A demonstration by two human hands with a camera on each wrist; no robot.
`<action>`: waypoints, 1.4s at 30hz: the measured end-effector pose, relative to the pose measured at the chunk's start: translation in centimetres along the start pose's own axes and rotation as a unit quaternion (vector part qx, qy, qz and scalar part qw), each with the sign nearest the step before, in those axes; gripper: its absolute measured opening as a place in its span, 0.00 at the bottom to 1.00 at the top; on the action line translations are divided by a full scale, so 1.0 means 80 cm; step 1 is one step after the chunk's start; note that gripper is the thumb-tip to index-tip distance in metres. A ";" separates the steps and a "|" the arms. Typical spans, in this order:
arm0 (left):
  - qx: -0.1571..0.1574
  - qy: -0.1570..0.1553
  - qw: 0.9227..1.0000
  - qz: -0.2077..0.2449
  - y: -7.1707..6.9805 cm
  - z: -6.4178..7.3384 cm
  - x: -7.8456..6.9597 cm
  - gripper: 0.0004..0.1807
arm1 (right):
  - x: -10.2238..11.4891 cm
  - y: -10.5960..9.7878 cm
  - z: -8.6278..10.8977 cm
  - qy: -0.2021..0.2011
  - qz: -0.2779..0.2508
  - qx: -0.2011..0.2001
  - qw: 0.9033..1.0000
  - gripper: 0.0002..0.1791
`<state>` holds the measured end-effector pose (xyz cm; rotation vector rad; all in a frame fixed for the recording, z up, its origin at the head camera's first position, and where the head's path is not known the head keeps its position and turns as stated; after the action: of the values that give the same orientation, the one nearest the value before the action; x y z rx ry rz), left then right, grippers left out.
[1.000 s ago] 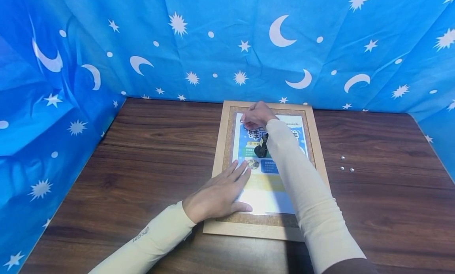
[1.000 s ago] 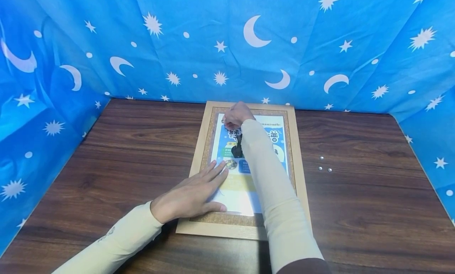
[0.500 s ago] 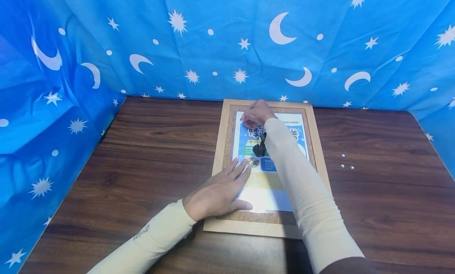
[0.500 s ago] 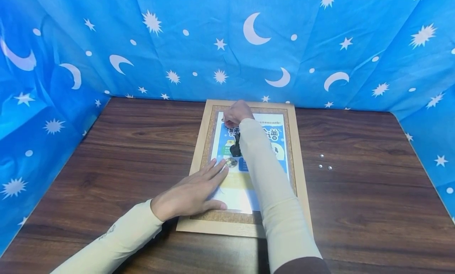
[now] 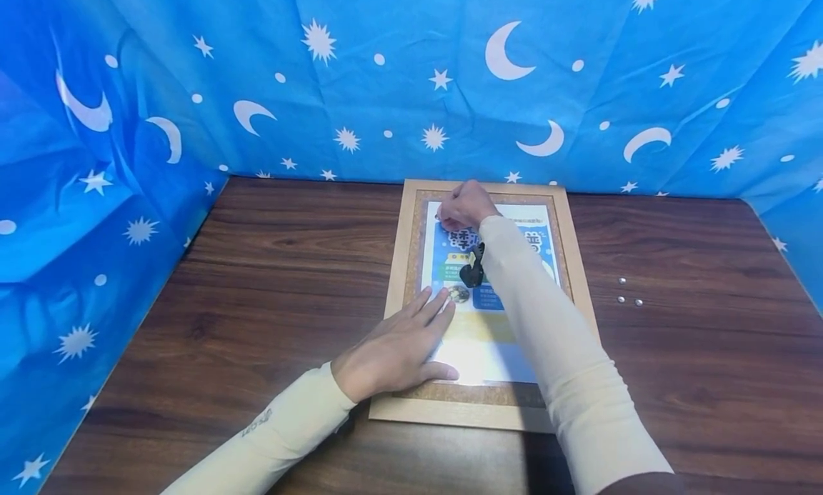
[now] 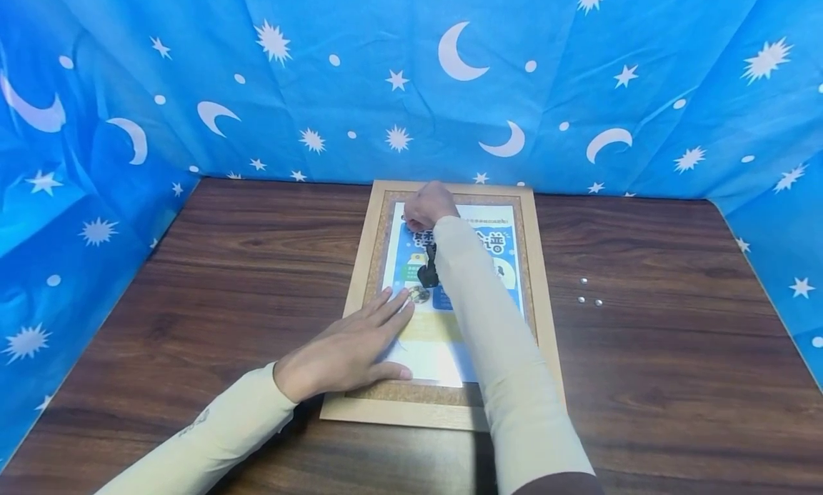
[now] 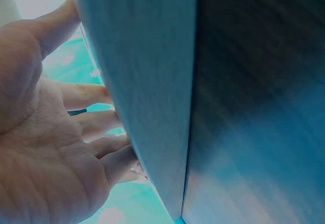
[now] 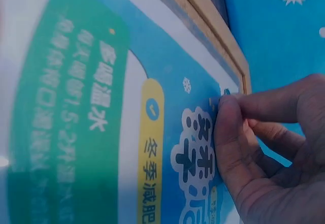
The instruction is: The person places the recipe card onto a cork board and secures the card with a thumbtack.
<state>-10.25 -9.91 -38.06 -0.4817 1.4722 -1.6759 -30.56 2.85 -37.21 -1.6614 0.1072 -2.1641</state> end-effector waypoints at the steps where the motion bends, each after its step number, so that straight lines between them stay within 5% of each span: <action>1: -0.001 0.001 1.000 -0.002 0.000 -0.001 0.000 0.50 | -0.001 -0.001 0.002 -0.006 0.007 0.003 1.000 0.06; 11: 0.001 -0.009 1.000 0.009 0.007 -0.005 -0.001 0.50 | -0.013 -0.032 0.031 -0.046 0.055 0.033 0.997 0.09; 25: -0.001 -0.005 1.000 0.017 0.000 -0.009 -0.001 0.50 | -0.055 -0.158 0.123 -0.106 0.169 -0.039 0.979 0.14; 35: -0.015 0.001 1.000 0.009 0.001 -0.003 0.005 0.50 | -0.118 -0.240 0.182 -0.070 0.261 -0.076 0.960 0.15; 42: -0.006 -0.013 1.000 0.027 -0.003 0.006 0.015 0.47 | -0.159 -0.259 0.205 -0.023 0.288 -0.064 0.955 0.14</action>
<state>-10.64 -11.13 -37.98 -0.4642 1.4660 -1.6131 -18.10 29.45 -37.79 -1.5027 0.6472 -1.7015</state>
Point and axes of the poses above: each hand's wrist, its own z-axis away from the middle knuckle, its own y-axis out of the palm, x = y × z, the point moved 3 cm from there along -z, towards the middle knuckle, and after that the axes turned 5 degrees about -z, right-handed, at the moved point
